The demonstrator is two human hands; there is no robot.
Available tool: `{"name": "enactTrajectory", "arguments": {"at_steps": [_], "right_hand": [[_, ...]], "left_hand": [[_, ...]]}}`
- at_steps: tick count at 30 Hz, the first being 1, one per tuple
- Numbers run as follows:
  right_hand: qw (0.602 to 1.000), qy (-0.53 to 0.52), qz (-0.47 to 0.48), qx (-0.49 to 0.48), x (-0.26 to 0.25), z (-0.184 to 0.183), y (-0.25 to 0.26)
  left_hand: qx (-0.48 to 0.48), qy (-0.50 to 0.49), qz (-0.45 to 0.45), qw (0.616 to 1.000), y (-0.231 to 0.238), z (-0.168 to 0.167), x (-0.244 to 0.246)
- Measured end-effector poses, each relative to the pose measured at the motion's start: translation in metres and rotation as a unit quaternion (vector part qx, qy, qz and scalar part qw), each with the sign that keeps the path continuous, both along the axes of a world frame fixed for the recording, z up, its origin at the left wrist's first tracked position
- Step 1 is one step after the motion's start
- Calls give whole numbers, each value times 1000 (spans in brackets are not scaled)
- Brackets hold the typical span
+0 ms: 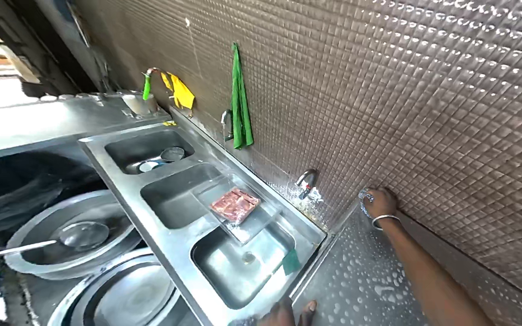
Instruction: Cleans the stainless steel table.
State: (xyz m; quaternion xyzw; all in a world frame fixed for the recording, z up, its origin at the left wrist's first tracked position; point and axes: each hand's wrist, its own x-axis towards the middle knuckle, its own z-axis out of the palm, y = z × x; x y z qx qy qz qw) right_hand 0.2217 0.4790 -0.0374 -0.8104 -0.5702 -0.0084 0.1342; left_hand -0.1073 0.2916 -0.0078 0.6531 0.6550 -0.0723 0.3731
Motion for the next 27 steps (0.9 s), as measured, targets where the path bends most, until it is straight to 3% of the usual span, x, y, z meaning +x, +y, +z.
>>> {"name": "enactTrajectory", "arguments": {"at_steps": [4,10,15,20,27], "right_hand": [[998,24,51,-40,-6,15,-26],[999,-16,-6,-35,6,11,-6],[998,-4,38,-40,7,14,-36],[996,-65,-39,-36,9,11,22],[997,-59,25,-37,12,13,-16]], "left_hand": [[-5,-14,-3,1000,-1,-16,-3],[-16,-25,-1,1000,1,-16,-6],[-15,-51,-4,999,-3,-15,-7],[-11,-49,3,999,6,-11,-6],[-11,-53,-15,998,2,2,-3]]}}
